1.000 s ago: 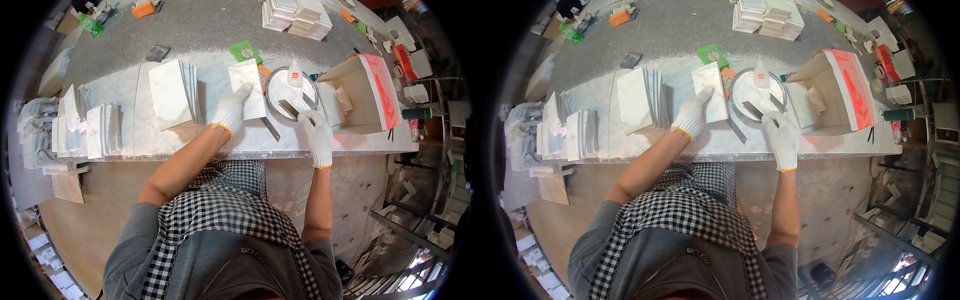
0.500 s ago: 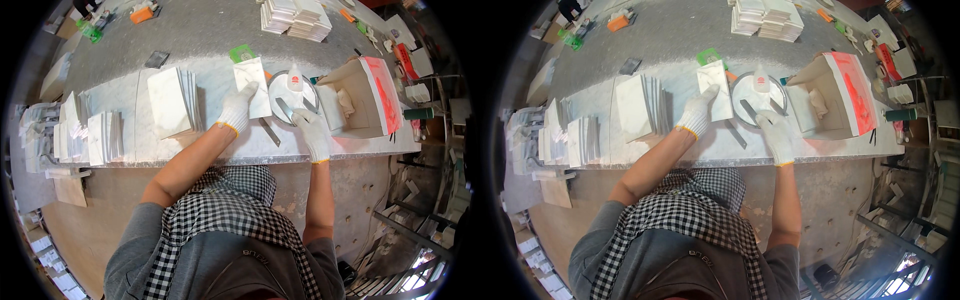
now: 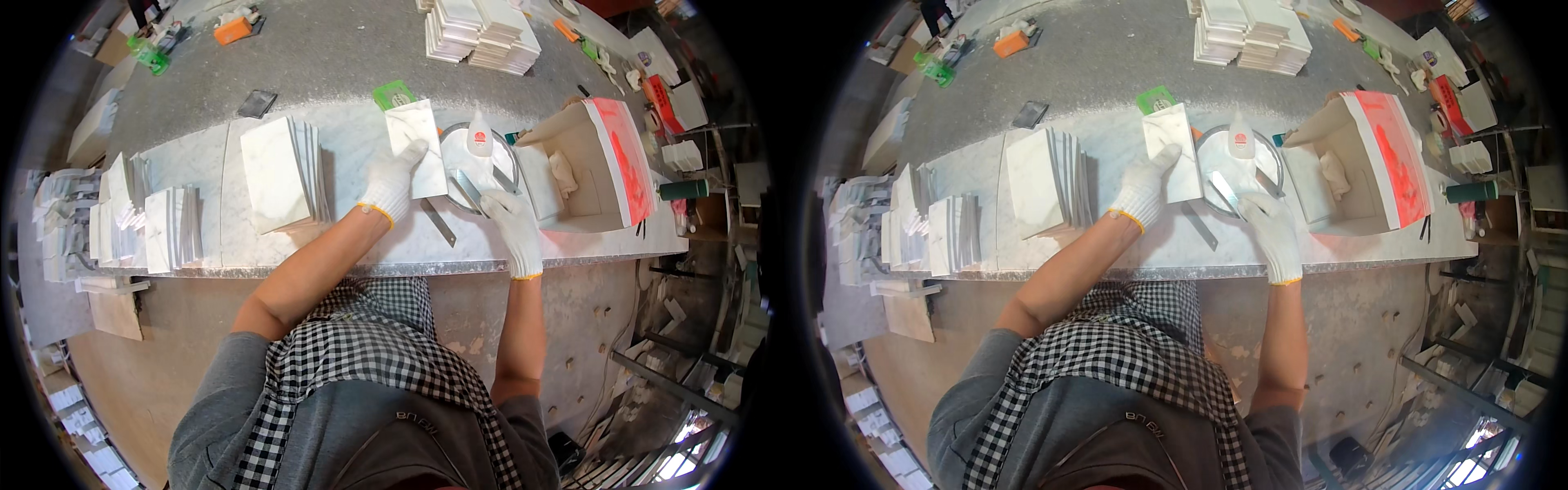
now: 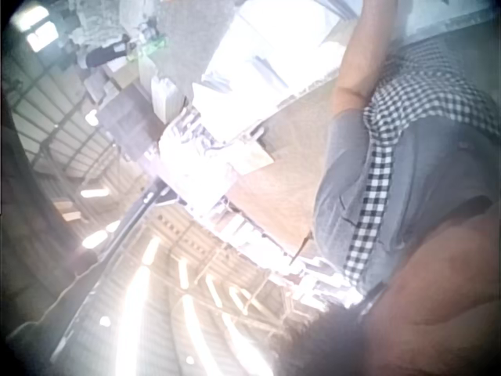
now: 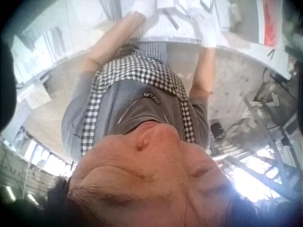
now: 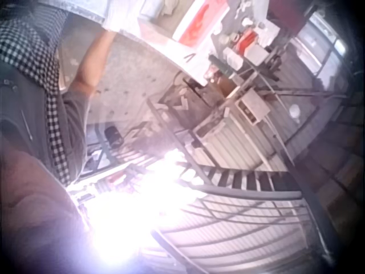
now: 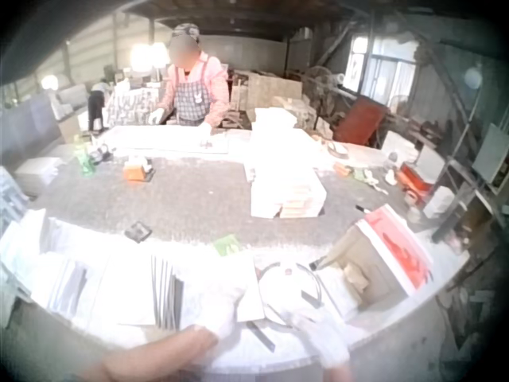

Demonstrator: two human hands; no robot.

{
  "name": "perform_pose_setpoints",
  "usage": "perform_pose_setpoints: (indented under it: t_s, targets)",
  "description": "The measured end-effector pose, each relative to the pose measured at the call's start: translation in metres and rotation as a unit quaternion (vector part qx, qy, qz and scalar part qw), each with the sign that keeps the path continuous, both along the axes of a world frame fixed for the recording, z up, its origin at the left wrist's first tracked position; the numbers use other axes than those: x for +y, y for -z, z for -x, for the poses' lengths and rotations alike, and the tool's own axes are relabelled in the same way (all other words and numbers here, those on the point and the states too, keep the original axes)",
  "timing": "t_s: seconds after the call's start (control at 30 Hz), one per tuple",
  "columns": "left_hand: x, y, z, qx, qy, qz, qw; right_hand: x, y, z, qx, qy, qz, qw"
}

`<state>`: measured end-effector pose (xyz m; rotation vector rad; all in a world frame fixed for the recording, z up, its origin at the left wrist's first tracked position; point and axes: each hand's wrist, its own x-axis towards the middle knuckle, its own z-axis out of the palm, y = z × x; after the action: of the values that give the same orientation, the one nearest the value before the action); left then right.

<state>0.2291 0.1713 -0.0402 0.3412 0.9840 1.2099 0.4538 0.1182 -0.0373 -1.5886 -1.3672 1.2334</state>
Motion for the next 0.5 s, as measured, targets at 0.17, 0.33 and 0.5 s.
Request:
perform_pose_setpoints:
  t_s: [0.17, 0.33, 0.5]
  targets:
    - [-0.003, -0.005, -0.008, -0.019, -0.019, 0.013, 1.0, -0.018, -0.009, 0.017, 0.05, 0.077, -0.017, 0.996]
    - [-0.004, 0.002, -0.014, -0.015, -0.019, 0.008, 1.0, -0.031, -0.008, 0.042, 0.093, 0.131, -0.014, 0.987]
    - [-0.002, 0.01, -0.015, -0.011, -0.026, 0.043, 0.999, -0.035, -0.001, 0.051, 0.101, 0.129, -0.034, 0.986]
